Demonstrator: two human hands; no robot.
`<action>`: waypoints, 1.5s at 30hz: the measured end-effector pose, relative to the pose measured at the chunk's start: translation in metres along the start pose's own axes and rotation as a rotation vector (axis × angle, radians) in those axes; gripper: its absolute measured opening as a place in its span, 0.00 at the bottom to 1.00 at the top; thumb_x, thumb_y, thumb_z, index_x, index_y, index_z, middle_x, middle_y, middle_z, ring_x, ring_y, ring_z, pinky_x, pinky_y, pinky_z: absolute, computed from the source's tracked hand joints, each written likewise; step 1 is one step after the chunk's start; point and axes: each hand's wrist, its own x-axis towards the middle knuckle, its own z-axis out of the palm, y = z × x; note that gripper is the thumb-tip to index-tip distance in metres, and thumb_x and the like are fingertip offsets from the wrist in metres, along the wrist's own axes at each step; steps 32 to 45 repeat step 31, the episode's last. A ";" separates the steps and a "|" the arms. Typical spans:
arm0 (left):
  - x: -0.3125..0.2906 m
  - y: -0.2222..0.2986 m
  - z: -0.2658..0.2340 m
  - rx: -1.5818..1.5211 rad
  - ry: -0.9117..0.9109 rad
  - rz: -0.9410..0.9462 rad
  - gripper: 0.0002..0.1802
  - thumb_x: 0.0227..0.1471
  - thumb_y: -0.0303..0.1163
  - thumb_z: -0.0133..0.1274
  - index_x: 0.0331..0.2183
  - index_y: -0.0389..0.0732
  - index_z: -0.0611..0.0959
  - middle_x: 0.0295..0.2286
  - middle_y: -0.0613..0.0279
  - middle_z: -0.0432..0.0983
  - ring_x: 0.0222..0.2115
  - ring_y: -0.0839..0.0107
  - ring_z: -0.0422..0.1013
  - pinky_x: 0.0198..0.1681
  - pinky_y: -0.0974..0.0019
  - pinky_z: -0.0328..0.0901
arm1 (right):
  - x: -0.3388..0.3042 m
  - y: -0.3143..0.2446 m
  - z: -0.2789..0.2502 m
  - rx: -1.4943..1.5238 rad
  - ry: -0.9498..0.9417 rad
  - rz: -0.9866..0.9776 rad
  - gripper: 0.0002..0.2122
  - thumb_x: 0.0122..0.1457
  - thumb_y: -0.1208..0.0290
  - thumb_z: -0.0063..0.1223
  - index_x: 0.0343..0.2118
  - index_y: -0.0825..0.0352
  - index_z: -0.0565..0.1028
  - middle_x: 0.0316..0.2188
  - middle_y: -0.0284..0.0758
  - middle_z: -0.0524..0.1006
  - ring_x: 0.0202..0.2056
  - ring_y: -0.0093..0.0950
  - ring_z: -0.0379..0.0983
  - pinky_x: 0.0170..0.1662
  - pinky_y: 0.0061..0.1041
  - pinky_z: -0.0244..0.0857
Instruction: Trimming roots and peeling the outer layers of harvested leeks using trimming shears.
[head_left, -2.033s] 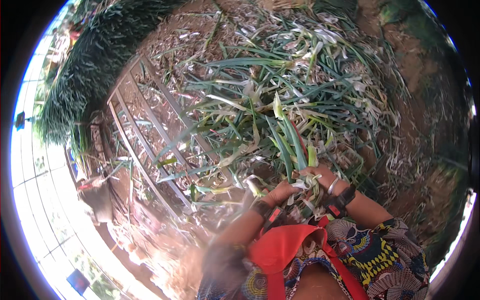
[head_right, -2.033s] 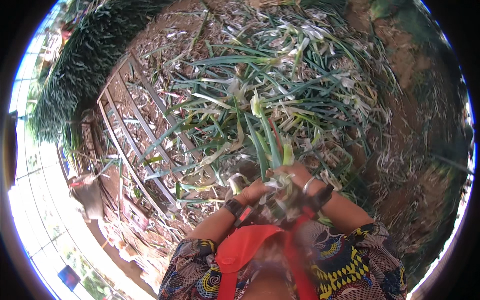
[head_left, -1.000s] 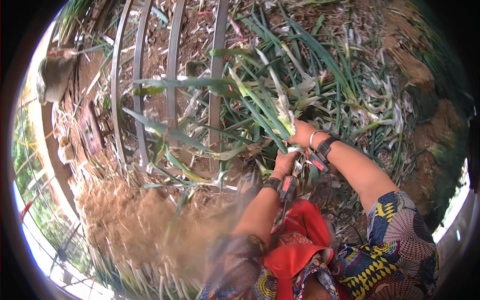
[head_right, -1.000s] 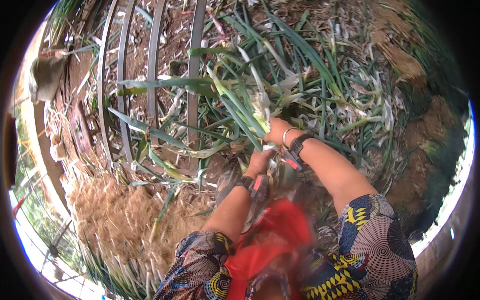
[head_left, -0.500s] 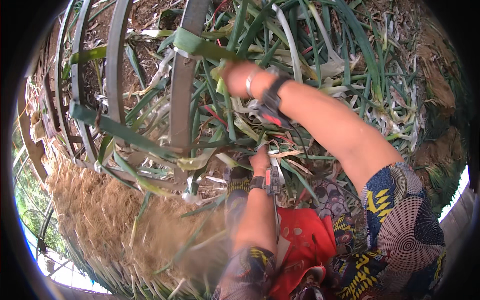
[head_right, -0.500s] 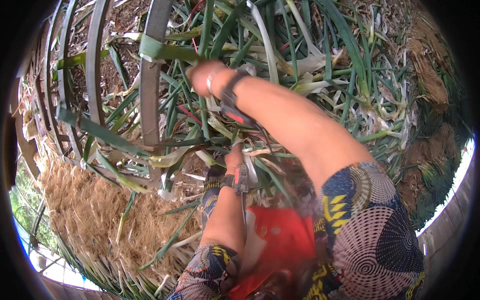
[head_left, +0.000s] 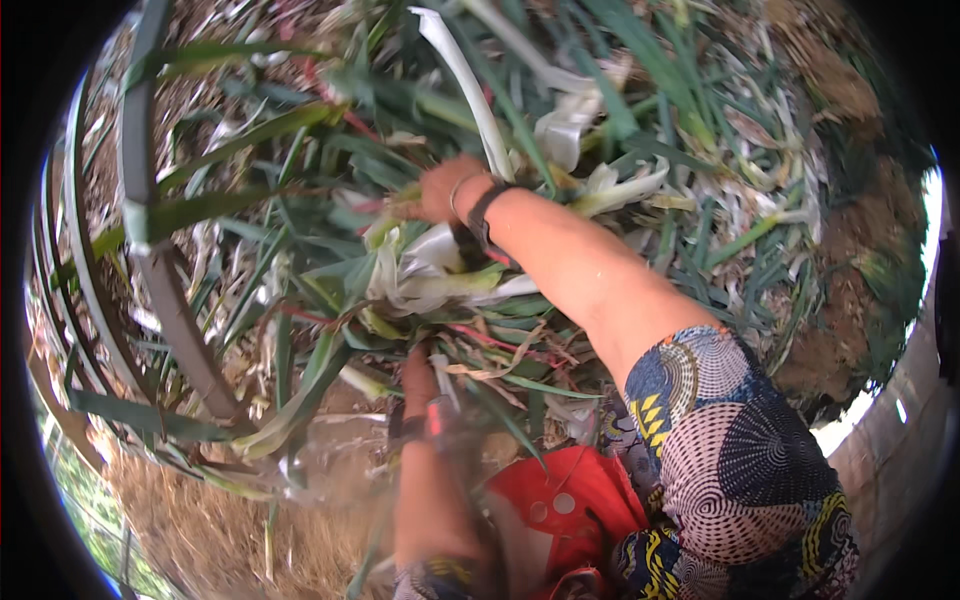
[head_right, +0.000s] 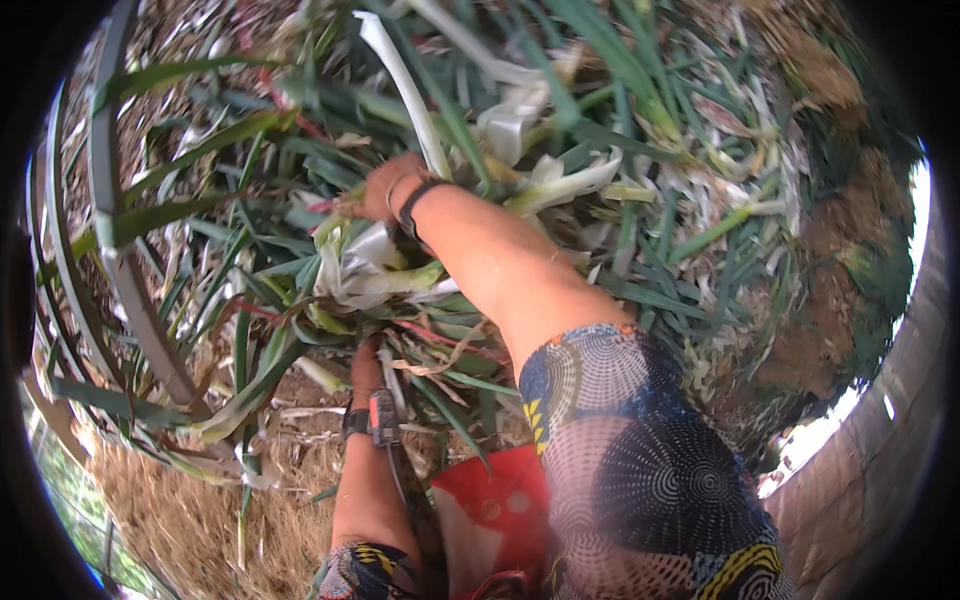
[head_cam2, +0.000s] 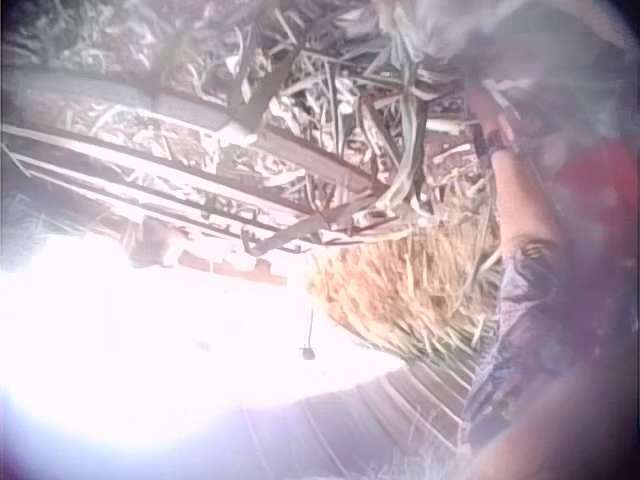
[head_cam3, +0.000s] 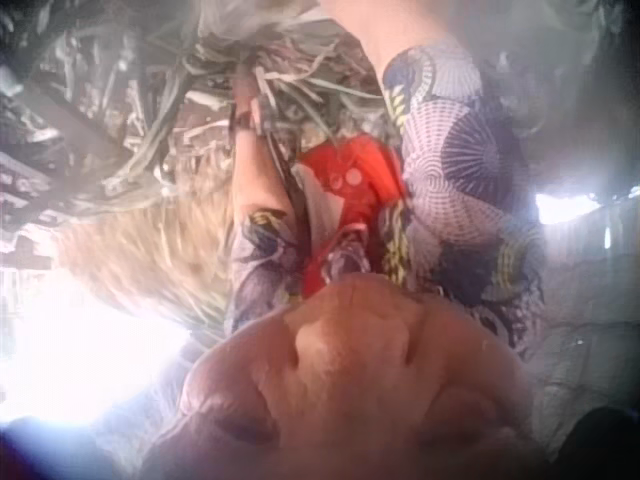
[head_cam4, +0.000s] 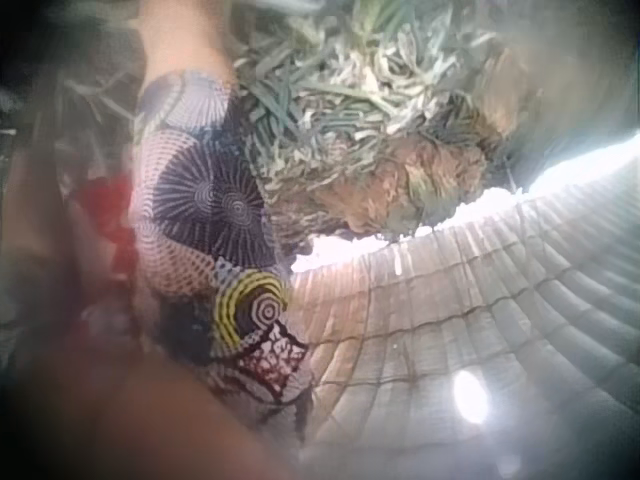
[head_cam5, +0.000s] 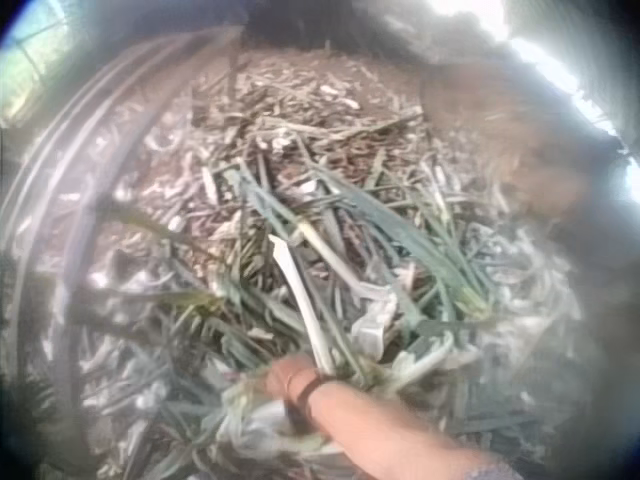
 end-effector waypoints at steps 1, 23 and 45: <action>0.006 0.006 0.012 -0.181 -0.042 -0.029 0.19 0.57 0.35 0.39 0.45 0.38 0.77 0.39 0.55 0.77 0.40 0.61 0.72 0.44 0.62 0.64 | -0.013 0.026 0.015 0.126 -0.065 0.086 0.39 0.54 0.32 0.30 0.41 0.68 0.77 0.43 0.42 0.77 0.47 0.39 0.72 0.50 0.36 0.64; 0.014 -0.061 0.078 0.910 -0.213 0.191 0.33 0.35 0.40 0.61 0.47 0.45 0.73 0.33 0.49 0.76 0.35 0.49 0.72 0.40 0.58 0.67 | -0.176 0.436 0.011 0.860 0.582 0.635 0.33 0.57 0.37 0.36 0.43 0.68 0.75 0.39 0.46 0.76 0.42 0.38 0.74 0.46 0.32 0.65; 0.003 -0.014 0.091 0.868 -0.506 0.409 0.12 0.46 0.32 0.56 0.35 0.40 0.74 0.30 0.57 0.73 0.32 0.63 0.71 0.36 0.61 0.66 | -0.228 0.329 0.189 0.705 0.216 0.490 0.34 0.56 0.37 0.37 0.34 0.71 0.78 0.35 0.50 0.77 0.37 0.44 0.75 0.42 0.37 0.69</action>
